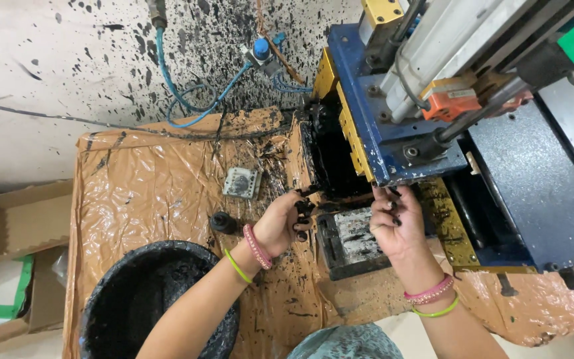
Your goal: Operating a machine and applying a black substance to plastic components in a manufacturing workshop.
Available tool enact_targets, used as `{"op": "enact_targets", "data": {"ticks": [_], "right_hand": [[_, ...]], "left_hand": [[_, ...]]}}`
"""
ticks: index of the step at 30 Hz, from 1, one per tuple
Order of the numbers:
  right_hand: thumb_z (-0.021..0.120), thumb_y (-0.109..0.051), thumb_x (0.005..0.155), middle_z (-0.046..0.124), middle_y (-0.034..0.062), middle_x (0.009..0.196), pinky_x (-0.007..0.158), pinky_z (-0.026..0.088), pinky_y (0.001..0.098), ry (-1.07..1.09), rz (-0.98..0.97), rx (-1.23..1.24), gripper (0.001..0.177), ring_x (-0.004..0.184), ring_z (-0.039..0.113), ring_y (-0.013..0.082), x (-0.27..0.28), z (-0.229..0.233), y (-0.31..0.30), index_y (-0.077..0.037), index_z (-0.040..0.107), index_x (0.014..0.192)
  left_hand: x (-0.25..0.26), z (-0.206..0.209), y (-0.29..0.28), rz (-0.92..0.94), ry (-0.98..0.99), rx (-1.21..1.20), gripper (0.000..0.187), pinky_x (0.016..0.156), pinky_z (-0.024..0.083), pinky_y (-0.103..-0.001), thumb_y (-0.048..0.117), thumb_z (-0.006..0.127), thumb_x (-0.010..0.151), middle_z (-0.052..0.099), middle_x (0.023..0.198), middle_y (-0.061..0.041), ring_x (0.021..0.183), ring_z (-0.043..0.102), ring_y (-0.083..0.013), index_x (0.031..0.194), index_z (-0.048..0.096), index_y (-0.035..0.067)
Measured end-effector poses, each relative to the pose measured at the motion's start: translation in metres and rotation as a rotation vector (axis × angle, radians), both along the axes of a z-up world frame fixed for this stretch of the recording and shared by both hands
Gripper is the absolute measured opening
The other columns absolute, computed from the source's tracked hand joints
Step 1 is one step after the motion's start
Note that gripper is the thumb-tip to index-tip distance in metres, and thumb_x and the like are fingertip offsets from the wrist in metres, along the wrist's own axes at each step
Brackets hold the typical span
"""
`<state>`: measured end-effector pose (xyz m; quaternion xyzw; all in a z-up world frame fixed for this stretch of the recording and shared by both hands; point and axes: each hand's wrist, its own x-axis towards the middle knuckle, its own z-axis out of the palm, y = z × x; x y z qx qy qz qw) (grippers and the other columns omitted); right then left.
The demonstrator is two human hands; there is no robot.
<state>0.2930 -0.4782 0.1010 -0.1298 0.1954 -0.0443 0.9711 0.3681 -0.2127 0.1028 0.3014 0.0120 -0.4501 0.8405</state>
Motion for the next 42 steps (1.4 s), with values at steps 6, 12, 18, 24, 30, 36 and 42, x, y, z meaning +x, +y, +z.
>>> {"op": "enact_targets", "data": {"ticks": [6, 12, 18, 24, 30, 36, 42], "right_hand": [[0.077, -0.02, 0.092, 0.073, 0.0144, 0.098, 0.037, 0.039, 0.0133, -0.003, 0.017, -0.022, 0.018, 0.063, 0.063, 0.008, -0.004, 0.0, -0.004, -0.004, 0.069, 0.094], [0.073, -0.023, 0.093, 0.076, 0.0129, 0.099, 0.036, 0.037, 0.0143, -0.013, 0.051, 0.004, 0.022, 0.067, 0.064, 0.0094, -0.009, -0.005, -0.009, -0.003, 0.071, 0.102], [0.07, -0.029, 0.093, 0.076, 0.013, 0.096, 0.036, 0.038, 0.015, -0.007, 0.067, -0.01, 0.028, 0.065, 0.066, 0.0094, -0.013, 0.0, -0.009, -0.004, 0.071, 0.108], [0.072, -0.027, 0.092, 0.076, 0.0105, 0.096, 0.035, 0.038, 0.0152, -0.004, 0.06, -0.065, 0.023, 0.062, 0.067, 0.0101, -0.015, -0.001, -0.008, -0.008, 0.07, 0.104], [0.073, -0.024, 0.091, 0.075, 0.0133, 0.098, 0.036, 0.038, 0.0138, -0.01, 0.056, -0.044, 0.022, 0.064, 0.066, 0.0092, -0.014, -0.009, -0.012, -0.007, 0.07, 0.105], [0.073, -0.022, 0.097, 0.075, 0.0165, 0.105, 0.038, 0.038, 0.0143, -0.062, 0.054, -0.026, 0.016, 0.069, 0.066, 0.0079, -0.014, -0.014, -0.014, -0.01, 0.061, 0.095], [0.074, -0.023, 0.093, 0.074, 0.0159, 0.104, 0.038, 0.038, 0.0142, -0.091, 0.06, 0.015, 0.027, 0.065, 0.065, 0.0083, -0.014, -0.008, -0.009, -0.002, 0.068, 0.11]], "left_hand": [[0.0, 0.007, -0.012, -0.041, -0.037, 0.103, 0.014, 0.045, 0.041, -0.027, 0.024, 0.051, 0.098, 0.059, 0.079, 0.002, 0.057, 0.051, -0.0098, 0.104, 0.058, 0.013], [0.028, 0.072, -0.04, -0.174, -1.69, 1.356, 0.035, 0.044, 0.052, -0.032, 0.031, 0.066, 0.095, 0.062, 0.102, -0.011, 0.056, 0.063, -0.0165, 0.117, 0.063, 0.005], [0.04, 0.075, -0.068, -0.302, -2.408, 1.392, 0.024, 0.054, 0.057, -0.036, 0.02, 0.067, 0.091, 0.065, 0.098, -0.008, 0.077, 0.07, -0.0194, 0.11, 0.067, 0.007], [0.048, 0.072, -0.071, -0.343, -2.565, 1.328, 0.025, 0.044, 0.056, -0.035, 0.019, 0.063, 0.089, 0.064, 0.093, -0.011, 0.063, 0.069, -0.0174, 0.11, 0.067, 0.007], [0.058, 0.064, -0.068, -0.332, -2.505, 1.235, 0.017, 0.045, 0.054, -0.035, 0.02, 0.062, 0.092, 0.065, 0.09, -0.009, 0.06, 0.068, -0.0185, 0.102, 0.07, 0.008], [0.06, 0.072, -0.067, -0.375, -2.45, 1.212, 0.027, 0.042, 0.054, -0.035, 0.023, 0.068, 0.082, 0.063, 0.095, -0.012, 0.056, 0.067, -0.0188, 0.103, 0.068, 0.007], [0.061, 0.069, -0.064, -0.391, -2.425, 1.22, 0.023, 0.044, 0.054, -0.035, 0.022, 0.068, 0.085, 0.062, 0.095, -0.01, 0.058, 0.067, -0.0186, 0.102, 0.068, 0.007]]}}
